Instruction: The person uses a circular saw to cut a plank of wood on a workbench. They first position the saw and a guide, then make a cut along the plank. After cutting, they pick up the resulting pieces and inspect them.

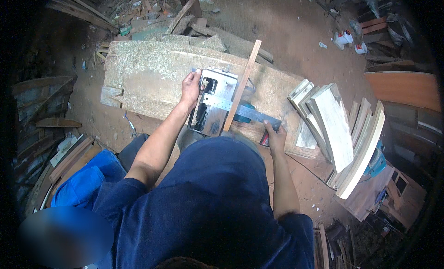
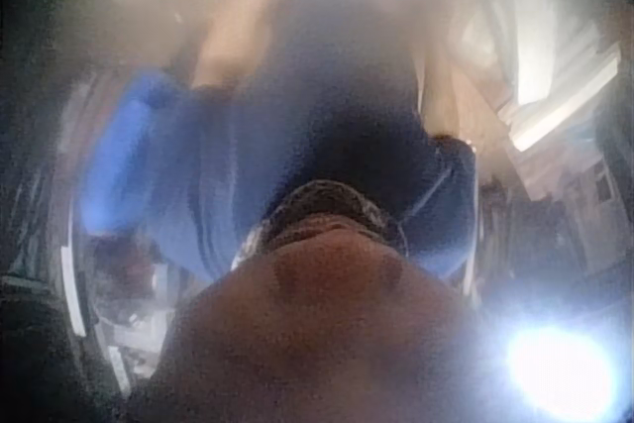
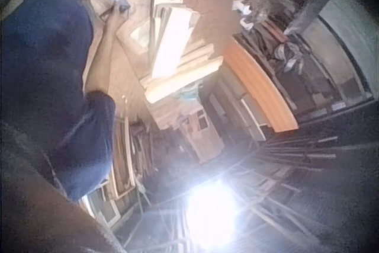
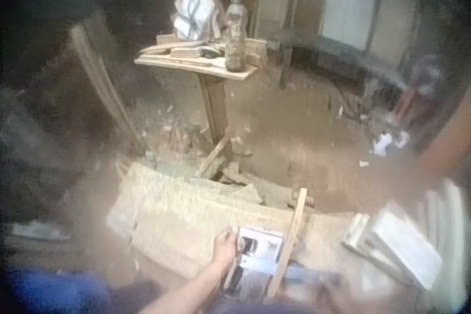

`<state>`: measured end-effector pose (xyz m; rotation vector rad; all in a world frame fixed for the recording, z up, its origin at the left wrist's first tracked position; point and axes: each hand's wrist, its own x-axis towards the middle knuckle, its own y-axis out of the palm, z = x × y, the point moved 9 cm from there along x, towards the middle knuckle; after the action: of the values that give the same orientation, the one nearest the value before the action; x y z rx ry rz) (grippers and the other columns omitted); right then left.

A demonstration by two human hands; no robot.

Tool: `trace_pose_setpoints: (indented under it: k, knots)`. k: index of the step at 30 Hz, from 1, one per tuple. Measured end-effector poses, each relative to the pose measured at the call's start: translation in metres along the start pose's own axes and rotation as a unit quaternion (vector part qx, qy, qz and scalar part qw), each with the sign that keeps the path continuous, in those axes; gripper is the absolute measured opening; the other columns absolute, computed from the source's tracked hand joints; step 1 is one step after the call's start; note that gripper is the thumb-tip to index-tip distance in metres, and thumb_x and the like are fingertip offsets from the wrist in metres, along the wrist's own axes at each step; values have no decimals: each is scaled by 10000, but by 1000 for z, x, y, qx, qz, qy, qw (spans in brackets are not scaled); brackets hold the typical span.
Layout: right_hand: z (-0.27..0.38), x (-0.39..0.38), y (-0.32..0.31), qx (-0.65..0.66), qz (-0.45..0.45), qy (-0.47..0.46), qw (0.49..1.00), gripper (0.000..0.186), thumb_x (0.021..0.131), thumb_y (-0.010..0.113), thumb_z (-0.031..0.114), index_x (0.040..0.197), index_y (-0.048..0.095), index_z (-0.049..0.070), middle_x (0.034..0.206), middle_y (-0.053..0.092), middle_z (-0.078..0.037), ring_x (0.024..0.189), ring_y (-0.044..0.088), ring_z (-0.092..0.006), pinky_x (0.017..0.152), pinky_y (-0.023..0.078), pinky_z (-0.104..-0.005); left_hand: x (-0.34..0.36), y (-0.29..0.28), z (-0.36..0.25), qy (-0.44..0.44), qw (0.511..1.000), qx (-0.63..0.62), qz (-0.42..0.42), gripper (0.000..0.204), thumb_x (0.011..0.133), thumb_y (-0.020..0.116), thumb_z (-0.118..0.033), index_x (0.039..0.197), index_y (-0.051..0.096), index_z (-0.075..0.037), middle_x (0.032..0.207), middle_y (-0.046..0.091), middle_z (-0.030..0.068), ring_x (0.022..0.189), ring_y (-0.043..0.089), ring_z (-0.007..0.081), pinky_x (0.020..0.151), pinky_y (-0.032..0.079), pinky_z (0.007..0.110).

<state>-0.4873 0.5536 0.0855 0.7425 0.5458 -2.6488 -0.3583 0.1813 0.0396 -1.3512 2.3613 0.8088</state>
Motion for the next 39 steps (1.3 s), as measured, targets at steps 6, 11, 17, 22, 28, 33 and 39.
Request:
trace_pose_setpoints:
  k: [6, 11, 17, 22, 28, 33, 39]
  knots:
    - [-4, -3, -6, 4, -5, 24, 1000, 246, 883, 777, 229, 992, 687, 27, 875, 660, -10, 785, 569, -95, 739, 461, -265, 0, 2, 3, -21, 1000, 16, 10, 206, 1024, 588, -288, 896, 594, -127, 657, 549, -53, 473, 442, 36, 395, 299, 212]
    - [-18, -1, -6, 96, -11, -2, 995, 214, 899, 766, 229, 956, 672, 45, 848, 634, 5, 766, 552, -89, 713, 446, -255, -3, 6, 0, -30, 999, 21, 10, 206, 1025, 586, -296, 903, 594, -131, 658, 542, -53, 468, 438, 40, 394, 289, 214]
    - [-25, -1, -3, 124, -27, 0, 992, 198, 897, 765, 217, 956, 681, 48, 866, 642, 11, 778, 543, -85, 740, 443, -257, -4, 3, 0, -16, 999, 40, 2, 235, 1027, 580, -314, 876, 584, -133, 646, 530, -56, 479, 446, 39, 408, 301, 210]
    - [-10, 0, -7, 86, -37, -28, 995, 210, 894, 767, 223, 967, 688, 42, 868, 643, 15, 766, 545, -83, 729, 446, -258, 0, 4, 5, -29, 999, 19, 4, 234, 1028, 579, -318, 880, 584, -137, 651, 543, -54, 476, 445, 35, 404, 309, 207]
    - [-2, 1, -6, 75, -31, -26, 996, 227, 887, 774, 223, 979, 688, 35, 852, 641, 12, 748, 548, -86, 706, 445, -256, -4, 7, 2, -30, 999, 9, 7, 222, 1029, 580, -318, 897, 586, -140, 655, 548, -56, 476, 437, 34, 403, 305, 206]
    - [-11, 5, -8, 79, -39, -28, 996, 223, 884, 779, 221, 969, 688, 36, 839, 644, 13, 743, 549, -79, 693, 443, -250, -7, 8, 0, -30, 999, 27, 2, 215, 1032, 576, -312, 901, 587, -142, 655, 548, -54, 478, 437, 31, 401, 300, 204]
    - [-20, 5, -8, 125, -40, -25, 991, 217, 882, 782, 241, 933, 699, 47, 845, 650, 22, 756, 544, -73, 713, 435, -244, -4, 7, 2, -22, 999, 23, 9, 232, 1033, 574, -315, 897, 587, -127, 638, 530, -57, 472, 439, 32, 393, 300, 206]
